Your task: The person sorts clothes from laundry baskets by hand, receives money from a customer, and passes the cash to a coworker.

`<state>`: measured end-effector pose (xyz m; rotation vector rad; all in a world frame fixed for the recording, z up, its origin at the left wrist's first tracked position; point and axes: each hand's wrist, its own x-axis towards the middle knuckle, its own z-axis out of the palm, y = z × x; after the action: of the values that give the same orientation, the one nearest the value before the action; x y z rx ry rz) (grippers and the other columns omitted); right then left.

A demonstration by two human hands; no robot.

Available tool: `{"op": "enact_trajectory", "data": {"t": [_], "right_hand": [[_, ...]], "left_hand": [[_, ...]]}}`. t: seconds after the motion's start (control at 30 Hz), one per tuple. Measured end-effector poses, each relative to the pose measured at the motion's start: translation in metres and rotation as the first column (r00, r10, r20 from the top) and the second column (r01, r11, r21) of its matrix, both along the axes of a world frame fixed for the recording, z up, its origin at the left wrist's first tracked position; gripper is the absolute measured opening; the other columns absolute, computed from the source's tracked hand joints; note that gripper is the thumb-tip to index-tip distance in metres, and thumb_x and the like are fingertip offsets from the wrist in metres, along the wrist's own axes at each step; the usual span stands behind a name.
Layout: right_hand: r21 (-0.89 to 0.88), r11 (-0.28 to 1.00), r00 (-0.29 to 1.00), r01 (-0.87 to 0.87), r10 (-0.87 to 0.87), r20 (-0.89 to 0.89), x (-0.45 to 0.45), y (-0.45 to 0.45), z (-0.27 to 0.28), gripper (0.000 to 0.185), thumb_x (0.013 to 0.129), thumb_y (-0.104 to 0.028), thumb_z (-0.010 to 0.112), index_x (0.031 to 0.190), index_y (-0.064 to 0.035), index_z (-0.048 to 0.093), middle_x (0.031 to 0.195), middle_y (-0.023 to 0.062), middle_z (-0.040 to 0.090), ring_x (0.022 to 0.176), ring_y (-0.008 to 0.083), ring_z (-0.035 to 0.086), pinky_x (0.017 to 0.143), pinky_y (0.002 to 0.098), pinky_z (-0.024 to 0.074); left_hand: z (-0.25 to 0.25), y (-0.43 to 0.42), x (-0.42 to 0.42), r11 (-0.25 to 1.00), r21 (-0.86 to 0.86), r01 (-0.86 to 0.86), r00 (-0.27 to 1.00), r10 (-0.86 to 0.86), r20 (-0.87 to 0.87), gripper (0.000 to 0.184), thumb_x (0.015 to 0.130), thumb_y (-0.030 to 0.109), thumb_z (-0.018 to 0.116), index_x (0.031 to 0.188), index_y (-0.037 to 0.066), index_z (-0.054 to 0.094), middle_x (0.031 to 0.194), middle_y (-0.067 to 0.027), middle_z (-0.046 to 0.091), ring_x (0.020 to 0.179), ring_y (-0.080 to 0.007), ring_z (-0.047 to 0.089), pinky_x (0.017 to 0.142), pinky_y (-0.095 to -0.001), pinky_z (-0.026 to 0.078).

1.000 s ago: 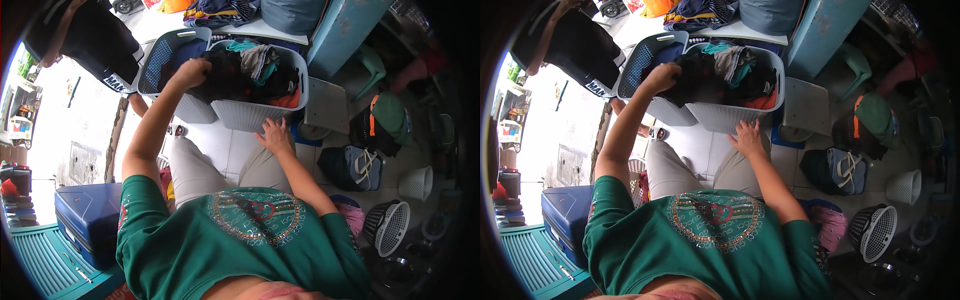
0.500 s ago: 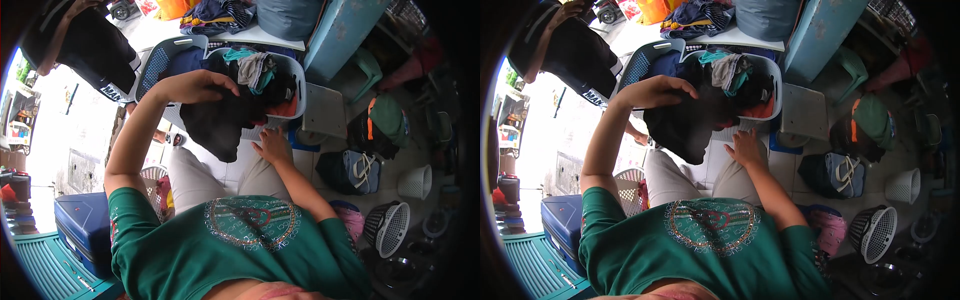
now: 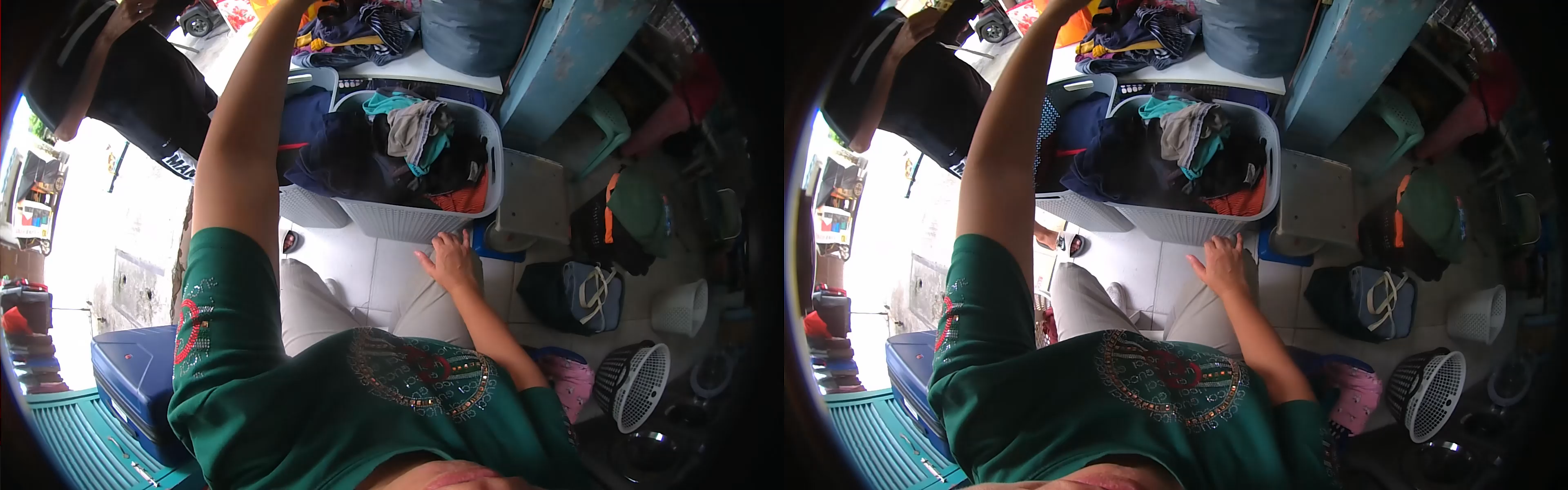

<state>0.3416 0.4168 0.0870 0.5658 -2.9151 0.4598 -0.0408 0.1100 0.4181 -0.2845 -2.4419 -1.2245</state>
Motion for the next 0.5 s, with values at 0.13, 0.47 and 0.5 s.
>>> {"op": "enact_trajectory", "data": {"t": [0.13,0.47,0.5], "right_hand": [[0.005,1.000,1.000,-0.008,0.008,-0.012,0.002,0.001,-0.007,0.048,0.083,-0.047,0.057,0.093,-0.0006,0.062,0.103,0.0144,0.060,0.103,0.0285,0.055,0.103,0.0570,0.0260],[0.039,0.998,0.997,-0.056,0.054,0.052,-0.001,-0.010,0.006,0.047,0.084,-0.047,0.055,0.092,-0.0005,0.062,0.101,0.0156,0.061,0.102,0.0284,0.056,0.103,0.0557,0.0275],[0.044,0.997,0.997,-0.061,0.059,0.052,-0.001,-0.010,0.004,0.047,0.084,-0.047,0.055,0.092,-0.0005,0.062,0.101,0.0156,0.061,0.102,0.0284,0.056,0.103,0.0557,0.0275]], "left_hand": [[-0.104,-0.023,-0.004,0.836,-0.326,0.441,0.868,-0.305,0.392,0.035,0.083,0.031,0.061,0.111,0.011,0.065,0.105,-0.0032,0.065,0.074,-0.0152,0.064,0.068,-0.0267,0.054],[-0.241,-0.022,0.170,0.394,-0.845,0.361,0.833,0.271,0.482,0.039,0.078,0.035,0.069,0.103,0.005,0.067,0.105,-0.0143,0.066,0.101,-0.0299,0.062,0.086,-0.0408,0.050],[-0.241,-0.028,0.169,0.399,-0.844,0.359,0.832,0.273,0.483,0.039,0.078,0.035,0.069,0.103,0.005,0.067,0.105,-0.0143,0.066,0.101,-0.0299,0.062,0.086,-0.0408,0.050]]}}
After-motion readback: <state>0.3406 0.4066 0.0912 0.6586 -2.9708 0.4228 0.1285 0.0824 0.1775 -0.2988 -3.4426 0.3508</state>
